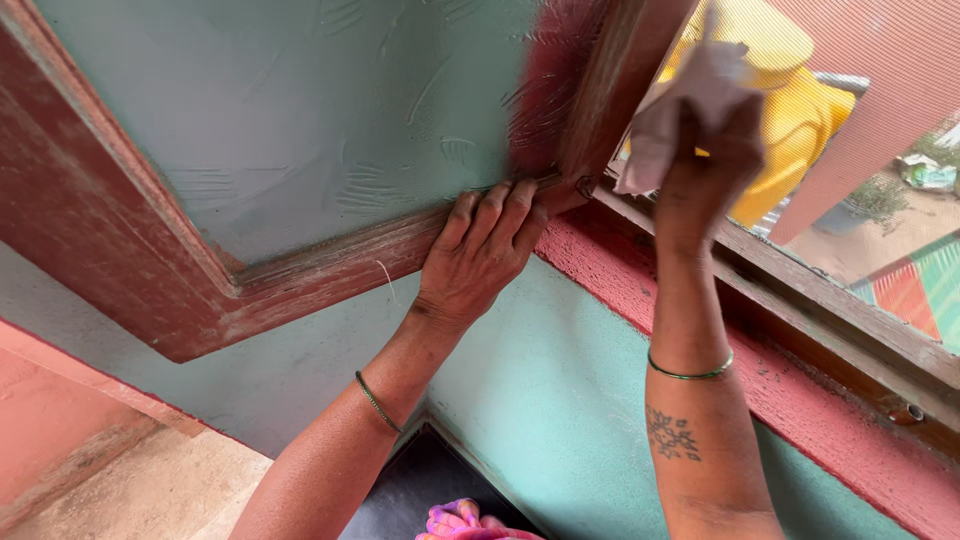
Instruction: The person wipes the wooden frame of a window using a white cloth. They clean the vertical and horizontal sections of the frame, moving the cloth back and forth to remove dust or dirt.
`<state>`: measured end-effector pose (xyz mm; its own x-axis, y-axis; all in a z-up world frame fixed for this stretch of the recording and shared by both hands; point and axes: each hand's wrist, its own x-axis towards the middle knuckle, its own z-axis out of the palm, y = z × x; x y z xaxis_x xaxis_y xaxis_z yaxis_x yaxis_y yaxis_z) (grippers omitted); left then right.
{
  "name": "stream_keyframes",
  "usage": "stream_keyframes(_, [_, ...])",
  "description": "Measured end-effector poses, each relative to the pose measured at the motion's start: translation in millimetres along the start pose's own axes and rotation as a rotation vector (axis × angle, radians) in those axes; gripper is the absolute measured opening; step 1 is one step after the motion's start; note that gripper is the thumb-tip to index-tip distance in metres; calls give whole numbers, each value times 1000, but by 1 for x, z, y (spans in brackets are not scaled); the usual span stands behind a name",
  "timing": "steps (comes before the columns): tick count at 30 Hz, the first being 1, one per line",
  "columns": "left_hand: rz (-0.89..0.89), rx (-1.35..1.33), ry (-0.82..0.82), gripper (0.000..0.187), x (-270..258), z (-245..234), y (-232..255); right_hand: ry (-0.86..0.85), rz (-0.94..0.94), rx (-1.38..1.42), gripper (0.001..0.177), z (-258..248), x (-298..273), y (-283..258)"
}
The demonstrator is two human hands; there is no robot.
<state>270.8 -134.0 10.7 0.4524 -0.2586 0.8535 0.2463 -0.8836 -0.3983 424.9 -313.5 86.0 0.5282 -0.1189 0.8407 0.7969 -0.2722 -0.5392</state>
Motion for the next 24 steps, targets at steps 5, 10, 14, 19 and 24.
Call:
stream_keyframes(5, [-5,22,19,22,1,1,1,-406,-40,-312,43,7,-15,4])
stream_keyframes(10, [-6,24,31,19,0,0,0,-573,61,-292,24,2,-11,-5])
stream_keyframes(14, [-18,26,59,13,1,1,0,-655,472,-171,19,1,-12,-5])
stream_keyframes(19, [-16,-5,83,8,1,-1,-2,-451,357,29,17,6,-12,36])
stream_keyframes(24, [-24,-28,92,10,0,0,-3,68,130,528,15,-1,0,64])
